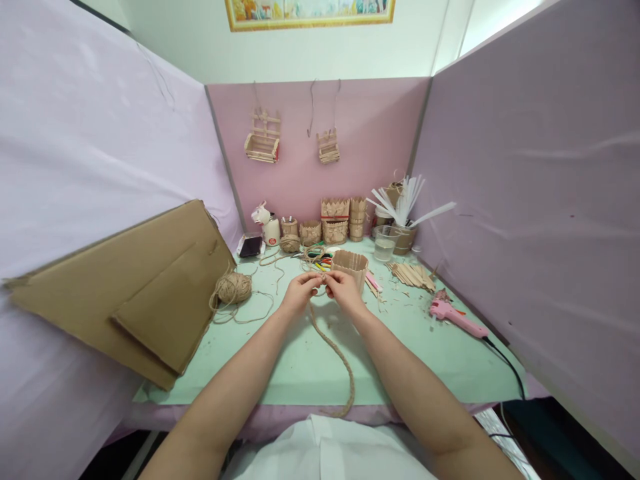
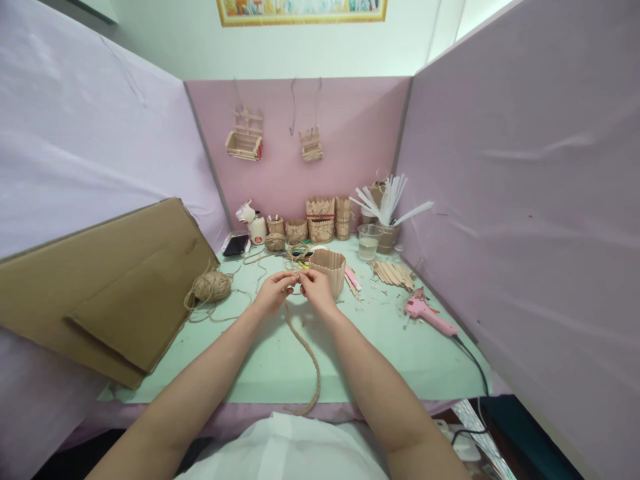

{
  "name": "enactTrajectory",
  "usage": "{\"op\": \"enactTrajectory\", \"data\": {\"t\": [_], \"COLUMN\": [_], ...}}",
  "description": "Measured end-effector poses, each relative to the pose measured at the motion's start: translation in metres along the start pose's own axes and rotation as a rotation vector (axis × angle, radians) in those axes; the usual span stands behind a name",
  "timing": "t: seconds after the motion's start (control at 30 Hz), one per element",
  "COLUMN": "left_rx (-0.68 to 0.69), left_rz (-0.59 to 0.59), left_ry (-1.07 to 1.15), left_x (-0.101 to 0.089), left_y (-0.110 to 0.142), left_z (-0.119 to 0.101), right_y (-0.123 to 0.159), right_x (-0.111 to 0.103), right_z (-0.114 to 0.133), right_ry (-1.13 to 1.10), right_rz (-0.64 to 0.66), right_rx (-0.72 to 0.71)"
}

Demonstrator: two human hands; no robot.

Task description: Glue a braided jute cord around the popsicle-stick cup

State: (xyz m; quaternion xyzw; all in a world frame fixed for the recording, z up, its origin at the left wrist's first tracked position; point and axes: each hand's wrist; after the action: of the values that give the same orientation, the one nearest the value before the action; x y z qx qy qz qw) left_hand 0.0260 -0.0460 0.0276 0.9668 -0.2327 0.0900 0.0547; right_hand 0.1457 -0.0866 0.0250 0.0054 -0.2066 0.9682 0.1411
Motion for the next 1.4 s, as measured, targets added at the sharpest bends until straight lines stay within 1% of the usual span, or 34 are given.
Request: {"op": "enactTrajectory", "data": {"t": [0.07, 0.17, 0.2, 0.27, 0.33, 0.4, 0.5, 0.63, 0.73, 0.8, 0.87, 1.07, 1.13, 1.2, 1.4], "left_rx": [-0.051, -0.063, -0.058, -0.044, -0.023, -0.005, 0.021, 0.067, 0.068, 0.046, 0.001, -0.232, -0.271, -0.249, -0.061], "left_rz": [0.027, 0.012, 0.001, -0.013, -0.022, -0.035, -0.058, -0.088, -0.119, -0.128, -0.113, 0.080, 0.103, 0.098, 0.029], "left_ry": [0.042, 0.083, 0.095, 0.108, 0.103, 0.085, 0.044, -0.021, -0.039, -0.028, 0.020, 0.225, 0.245, 0.230, 0.105], "left_x": [0.001, 0.002, 0.002, 0.003, 0.003, 0.002, -0.001, -0.004, -0.003, -0.002, 0.001, 0.001, -0.001, -0.002, 0.001], "left_y": [0.001, 0.003, 0.003, 0.004, 0.003, 0.002, -0.002, -0.006, -0.006, -0.004, 0.000, 0.003, 0.001, 0.000, 0.000], "left_z": [-0.002, -0.003, -0.003, -0.003, -0.002, -0.001, 0.003, 0.008, 0.008, 0.006, 0.003, -0.003, -0.003, -0.002, 0.002], "right_y": [0.000, 0.000, 0.000, 0.002, 0.003, 0.005, 0.006, 0.005, 0.006, 0.007, 0.009, 0.014, 0.016, 0.016, 0.011], "right_x": [0.000, 0.000, 0.000, 0.001, 0.002, 0.003, 0.003, 0.002, 0.001, 0.002, 0.003, 0.006, 0.007, 0.007, 0.006], "right_z": [0.000, 0.000, 0.001, 0.002, 0.004, 0.007, 0.008, 0.007, 0.006, 0.007, 0.008, 0.012, 0.013, 0.014, 0.010], "right_ry": [0.000, 0.081, 0.112, 0.151, 0.161, 0.159, 0.176, 0.257, 0.328, 0.363, 0.392, 0.420, 0.417, 0.415, 0.376], "right_rz": [-0.024, -0.108, -0.117, -0.090, -0.054, -0.045, -0.046, -0.074, -0.103, -0.108, -0.100, 0.009, 0.034, 0.034, -0.042], "right_rx": [-0.006, -0.086, -0.116, -0.147, -0.138, -0.119, -0.124, -0.196, -0.247, -0.274, -0.303, -0.452, -0.478, -0.472, -0.338]}}
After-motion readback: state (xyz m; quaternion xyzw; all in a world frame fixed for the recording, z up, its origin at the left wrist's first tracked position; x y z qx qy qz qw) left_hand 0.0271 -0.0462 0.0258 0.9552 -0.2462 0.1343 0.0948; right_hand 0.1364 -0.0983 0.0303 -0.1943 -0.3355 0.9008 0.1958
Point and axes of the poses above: each hand's wrist, its own y-axis away from the middle knuckle, its own x-axis out of the palm, z = x × y, and after that the axes turned 11 degrees about -x, right-handed
